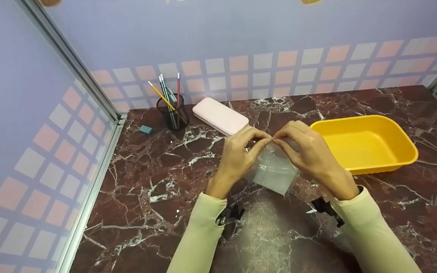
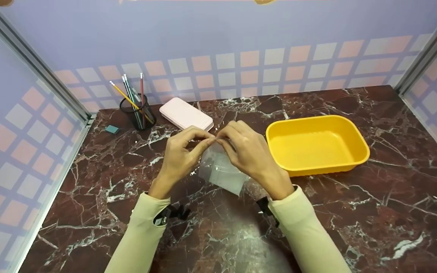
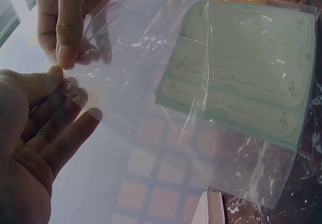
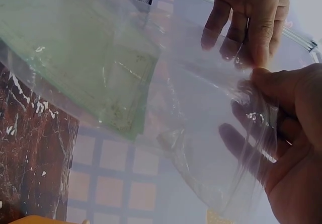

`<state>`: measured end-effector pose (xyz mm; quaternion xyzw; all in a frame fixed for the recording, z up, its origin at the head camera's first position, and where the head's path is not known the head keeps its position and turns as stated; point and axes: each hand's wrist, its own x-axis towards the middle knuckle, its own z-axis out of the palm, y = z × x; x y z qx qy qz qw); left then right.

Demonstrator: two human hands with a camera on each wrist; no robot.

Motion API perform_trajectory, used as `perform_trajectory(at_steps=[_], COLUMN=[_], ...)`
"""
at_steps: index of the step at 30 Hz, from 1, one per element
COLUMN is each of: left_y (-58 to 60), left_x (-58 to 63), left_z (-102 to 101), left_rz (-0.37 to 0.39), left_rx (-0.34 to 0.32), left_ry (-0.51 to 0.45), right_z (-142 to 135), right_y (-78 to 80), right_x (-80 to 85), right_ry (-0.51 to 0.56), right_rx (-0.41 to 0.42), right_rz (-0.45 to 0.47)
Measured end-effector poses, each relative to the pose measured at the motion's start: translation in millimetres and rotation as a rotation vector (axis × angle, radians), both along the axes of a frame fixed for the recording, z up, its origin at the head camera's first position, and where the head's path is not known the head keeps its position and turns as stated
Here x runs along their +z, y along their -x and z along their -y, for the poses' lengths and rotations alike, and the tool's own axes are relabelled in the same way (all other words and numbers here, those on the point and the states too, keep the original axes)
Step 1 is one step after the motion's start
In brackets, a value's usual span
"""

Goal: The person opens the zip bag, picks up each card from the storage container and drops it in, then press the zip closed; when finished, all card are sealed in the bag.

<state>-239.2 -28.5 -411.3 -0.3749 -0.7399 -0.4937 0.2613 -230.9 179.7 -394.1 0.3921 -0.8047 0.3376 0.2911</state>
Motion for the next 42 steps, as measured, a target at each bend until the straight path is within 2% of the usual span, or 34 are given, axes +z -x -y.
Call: perform_trajectory(at_steps=[4, 9, 19, 28, 42], left_y=[1.0, 1.5, -0.1, 1.1, 7.6], left_x=[-1.5, -1.3, 2.2, 5.5, 9.0], left_z=[1, 2, 5, 13, 28], left_rz=[-0.003, -0.061, -0.170, -0.196, -0.230], left_rx=[-0.015, -0.001, 0.097, 0.141, 0.183], left_ry=[-0.015, -0.029, -0.002, 0.013, -0.014], right_z=[1, 3, 3, -1, -11], right_y=[0.3, 0.4, 1.7, 5.0, 12.1], right_x=[-0.1, -0.1, -1.4, -4.6, -9.7], right_ry=[-0.002, -0.006, -0.057, -0.118, -0.138], right_rx=[-0.008, -0.001, 0.001, 0.004, -0.019], right_rz=[-0.009, -0.023, -0.036, 0.031, 0.128])
